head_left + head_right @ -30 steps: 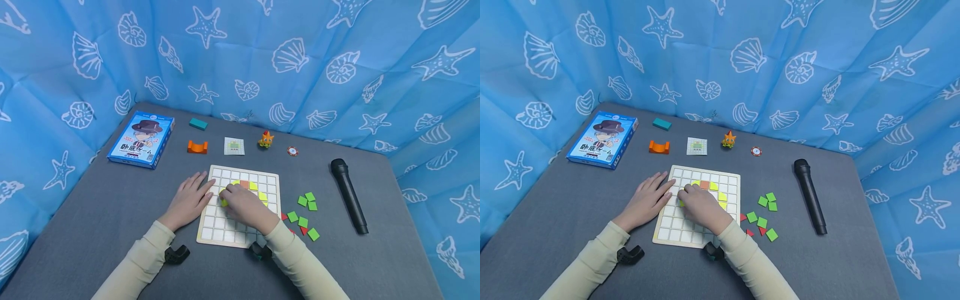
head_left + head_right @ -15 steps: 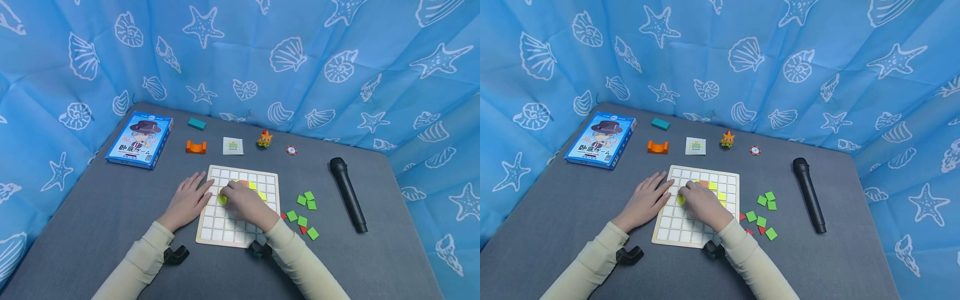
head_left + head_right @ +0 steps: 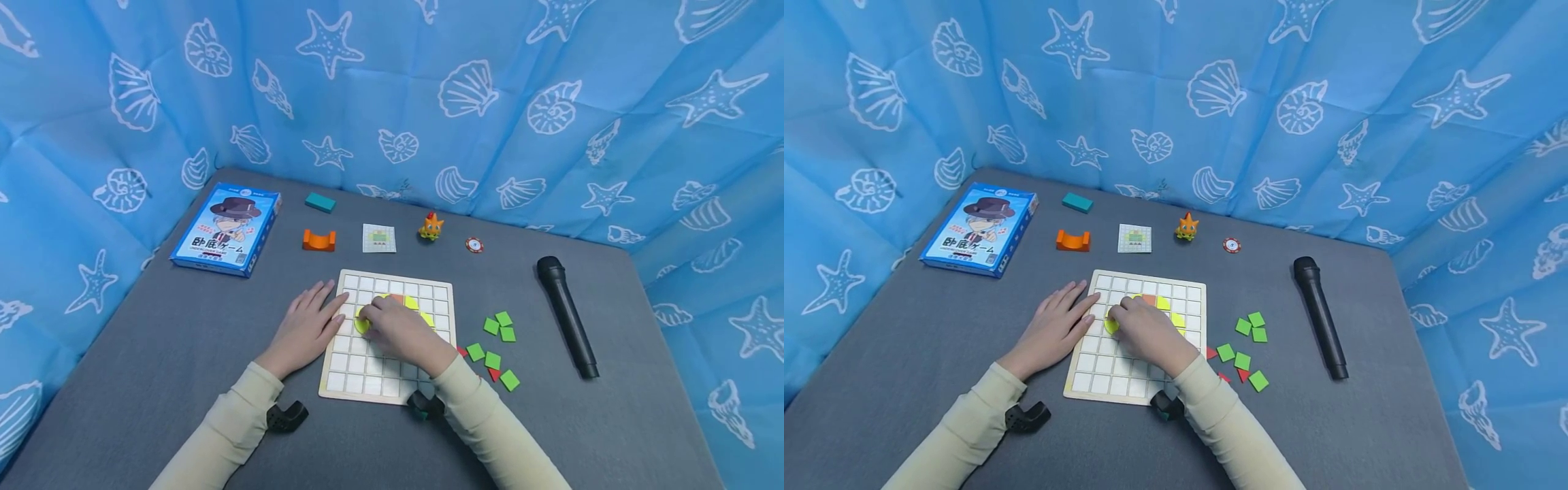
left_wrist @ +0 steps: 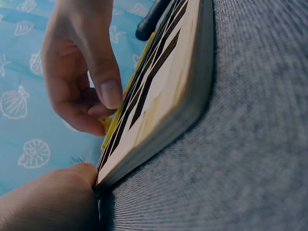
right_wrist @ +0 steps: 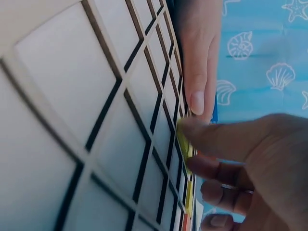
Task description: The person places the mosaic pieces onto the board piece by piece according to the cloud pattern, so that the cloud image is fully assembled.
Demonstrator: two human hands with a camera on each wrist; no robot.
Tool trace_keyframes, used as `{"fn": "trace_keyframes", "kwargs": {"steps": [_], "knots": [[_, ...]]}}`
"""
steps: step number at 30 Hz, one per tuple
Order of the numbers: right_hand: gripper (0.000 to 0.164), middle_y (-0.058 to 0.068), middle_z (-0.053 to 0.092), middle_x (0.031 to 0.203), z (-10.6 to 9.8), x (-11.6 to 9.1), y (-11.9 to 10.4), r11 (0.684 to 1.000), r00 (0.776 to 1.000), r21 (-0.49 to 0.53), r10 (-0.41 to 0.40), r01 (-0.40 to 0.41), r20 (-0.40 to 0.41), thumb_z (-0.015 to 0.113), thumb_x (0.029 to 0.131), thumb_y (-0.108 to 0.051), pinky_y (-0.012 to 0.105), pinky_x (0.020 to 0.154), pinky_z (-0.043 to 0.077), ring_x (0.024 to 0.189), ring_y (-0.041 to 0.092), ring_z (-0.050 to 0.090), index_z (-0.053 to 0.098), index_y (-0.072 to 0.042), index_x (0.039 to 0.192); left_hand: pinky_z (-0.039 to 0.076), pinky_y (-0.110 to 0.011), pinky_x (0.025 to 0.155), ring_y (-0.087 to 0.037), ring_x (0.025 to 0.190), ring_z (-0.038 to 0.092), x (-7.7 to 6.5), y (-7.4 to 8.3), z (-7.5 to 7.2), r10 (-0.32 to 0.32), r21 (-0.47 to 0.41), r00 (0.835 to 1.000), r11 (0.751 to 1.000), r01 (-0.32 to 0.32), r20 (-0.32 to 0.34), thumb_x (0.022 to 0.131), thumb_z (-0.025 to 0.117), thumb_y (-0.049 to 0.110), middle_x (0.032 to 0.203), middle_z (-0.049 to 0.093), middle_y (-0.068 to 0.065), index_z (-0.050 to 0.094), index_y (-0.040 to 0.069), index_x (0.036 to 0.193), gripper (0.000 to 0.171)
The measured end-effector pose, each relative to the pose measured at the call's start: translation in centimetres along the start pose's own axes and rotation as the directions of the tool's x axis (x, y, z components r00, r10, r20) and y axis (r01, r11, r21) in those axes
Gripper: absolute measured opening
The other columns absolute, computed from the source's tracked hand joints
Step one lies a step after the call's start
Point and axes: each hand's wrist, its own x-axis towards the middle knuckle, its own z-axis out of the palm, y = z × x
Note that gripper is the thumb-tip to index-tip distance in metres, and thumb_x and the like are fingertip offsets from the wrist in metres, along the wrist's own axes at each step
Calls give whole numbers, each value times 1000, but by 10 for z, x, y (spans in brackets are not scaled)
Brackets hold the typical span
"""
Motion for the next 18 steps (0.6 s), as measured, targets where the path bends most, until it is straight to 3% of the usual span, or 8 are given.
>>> {"fn": "trace_keyframes", "kwargs": {"steps": [6, 11, 18], "knots": [[25, 1, 63, 104, -11, -16, 8, 997, 998, 70, 45, -42, -37, 67, 91, -24, 29, 80, 52, 93, 11, 59, 65, -11, 113, 17, -53, 115, -29, 146, 19, 0, 0, 1, -2, -8, 1000, 1000, 2, -4, 102, 38, 42, 157, 27, -9, 38, 24, 148, 49], [23, 3, 63, 100, -30, -48, 30, 984, 982, 77, 169, -163, -80, 67, 91, -22, 31, 73, 52, 87, 13, 59, 66, -9, 110, 17, -53, 115, -29, 146, 19, 0, 1, 1, 2, -8, 1000, 1000, -2, -3, 102, 37, 42, 157, 26, -9, 37, 24, 149, 50], [25, 9, 62, 99, -45, -105, 87, 906, 904, 90, 421, -414, -76, 66, 91, -19, 39, 70, 51, 86, 22, 59, 65, -4, 110, 17, -54, 114, -30, 146, 19, 0, 2, 2, -6, -19, 1000, 1000, 6, -8, 101, 40, 43, 157, 26, -9, 38, 24, 148, 51]]}}
